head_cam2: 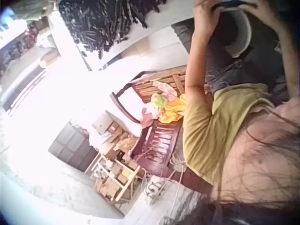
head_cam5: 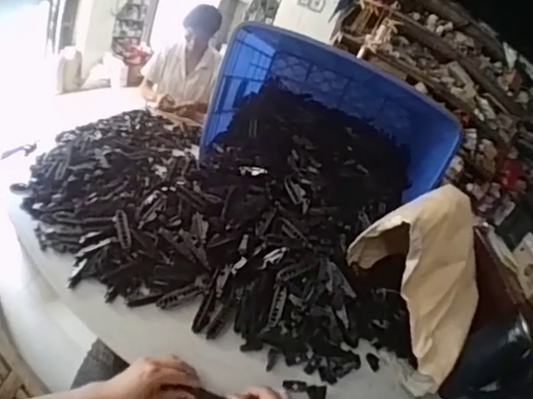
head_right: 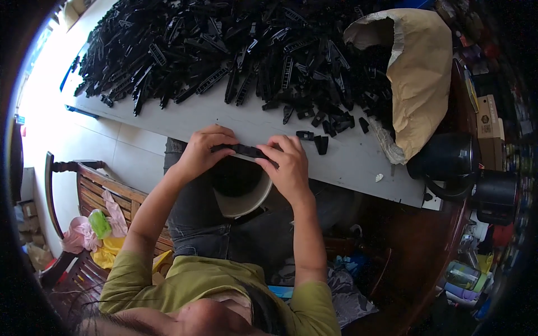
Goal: The person is inspecting and sorting a large quantity of small black plastic parts on a table.
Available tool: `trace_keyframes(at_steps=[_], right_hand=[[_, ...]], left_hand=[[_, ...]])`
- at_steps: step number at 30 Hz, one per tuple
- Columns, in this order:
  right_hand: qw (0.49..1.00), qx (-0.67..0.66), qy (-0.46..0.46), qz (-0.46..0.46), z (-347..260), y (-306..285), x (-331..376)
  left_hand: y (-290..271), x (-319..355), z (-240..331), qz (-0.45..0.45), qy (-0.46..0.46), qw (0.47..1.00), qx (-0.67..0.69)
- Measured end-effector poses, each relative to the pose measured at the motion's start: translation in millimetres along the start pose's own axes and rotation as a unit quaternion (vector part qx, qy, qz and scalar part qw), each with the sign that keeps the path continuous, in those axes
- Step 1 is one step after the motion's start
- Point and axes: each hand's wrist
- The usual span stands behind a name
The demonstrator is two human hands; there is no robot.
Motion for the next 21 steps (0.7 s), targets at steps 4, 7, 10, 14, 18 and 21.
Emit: trace_keyframes(at_steps=[4,7,10,14,18,21], right_hand=[[0.999,0.02,-0.033,0.019,-2,18,-3],[0.998,0.041,-0.043,0.023,-3,20,-1],[0.997,0.023,-0.012,0.067,12,3,6],[0.967,0.241,0.009,0.076,36,-18,7],[0.974,0.207,-0.03,0.084,26,-6,3],[0.983,0.046,0.017,0.175,15,6,14]], left_hand=[[4,-5,-1,0.012,-0.003,1.0,-0.003],[4,-3,0,-0.002,0.022,1.0,-0.015],[-11,-3,6,-0.047,0.04,0.998,-0.025],[-6,-18,11,-0.043,0.051,0.997,-0.044],[45,-59,18,0.088,0.054,0.984,-0.145],[77,-82,30,0.095,0.061,0.967,-0.229]])
Point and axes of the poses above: each hand's wrist, its own x-axis away from the middle knuckle, its own y-axis out of the palm, z = x × y, and after that the axes turned 7 degrees about z, right-handed
